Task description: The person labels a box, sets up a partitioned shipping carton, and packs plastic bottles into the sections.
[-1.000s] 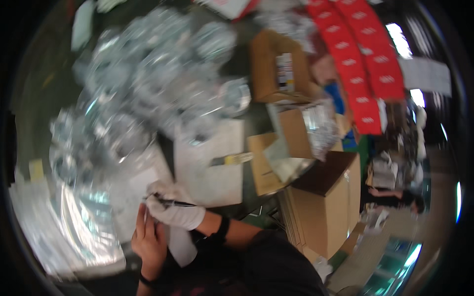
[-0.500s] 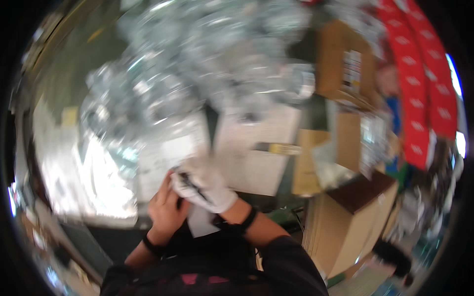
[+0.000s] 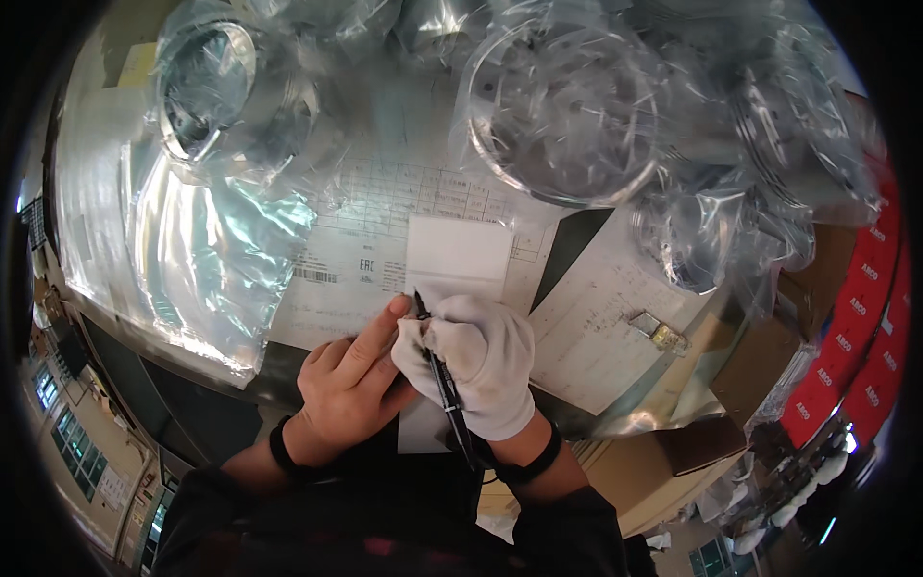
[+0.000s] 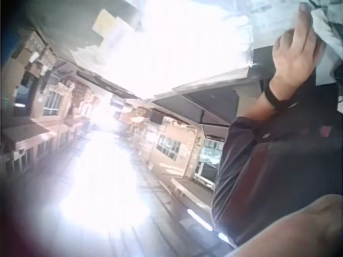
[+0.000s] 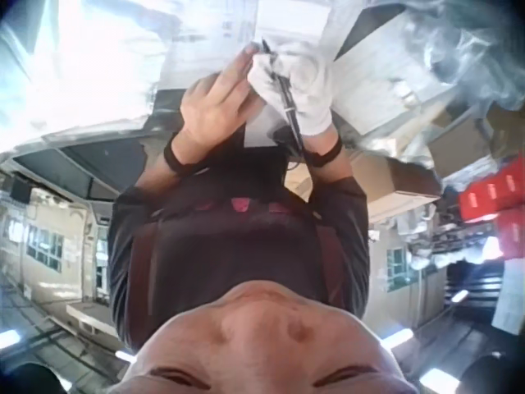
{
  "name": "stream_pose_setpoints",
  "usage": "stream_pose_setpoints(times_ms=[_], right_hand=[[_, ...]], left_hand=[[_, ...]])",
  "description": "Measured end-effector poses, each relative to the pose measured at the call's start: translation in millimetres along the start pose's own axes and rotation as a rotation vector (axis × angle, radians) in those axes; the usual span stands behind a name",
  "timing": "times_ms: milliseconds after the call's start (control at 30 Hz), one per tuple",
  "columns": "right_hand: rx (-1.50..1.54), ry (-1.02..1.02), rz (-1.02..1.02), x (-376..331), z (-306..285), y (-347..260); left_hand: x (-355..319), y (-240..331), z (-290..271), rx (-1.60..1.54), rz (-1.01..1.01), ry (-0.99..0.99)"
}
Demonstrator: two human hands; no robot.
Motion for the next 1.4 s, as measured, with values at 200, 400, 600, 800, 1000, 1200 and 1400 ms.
stream_pose_setpoints(times_ms=[200, 400, 600, 800, 1000, 1200, 1400], right_hand=[[-0.013, -0.018, -0.026, 3.0, 4.1, -0.6], [-0.008, -0.014, -0.006, -0.3, 5.1, 4.0], [-0.023, -0.028, -0.027, 5.0, 6.0, -0.6], [-0.003, -0.034, -0.005, 4.5, 6.6, 0.5], [-0.016, -0.023, 0.007, 2.8, 4.0, 1.4], [-0.068, 0.008, -0.029, 1.0, 5.8, -0.7], [-0.046, -0.019, -0.004, 2.8, 4.2, 2.2]], left_hand=[[-4.8, -3.0, 2.7, -0.031, 0.013, 0.061], [-5.3, -4.2, 3.1, -0.033, 0.028, 0.085], [-6.3, -4.0, 3.3, -0.04, 0.012, 0.099], [-5.2, -4.7, 2.6, -0.027, 0.009, 0.095], [-4.9, -3.7, 3.7, -0.001, 0.014, 0.093], [-6.9, -4.0, 3.9, 0.008, 0.007, 0.099], [-4.1, -3.0, 5.6, 0.011, 0.004, 0.097]])
Point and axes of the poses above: each hand's wrist, its own x-axis towards the middle knuckle, its own z-axis out of the palm, y = z × x, the point moved 6 cm from there along x, towards the middle knuckle, and after that the axes turned 6 degrees about z, right-handed, at the moved point
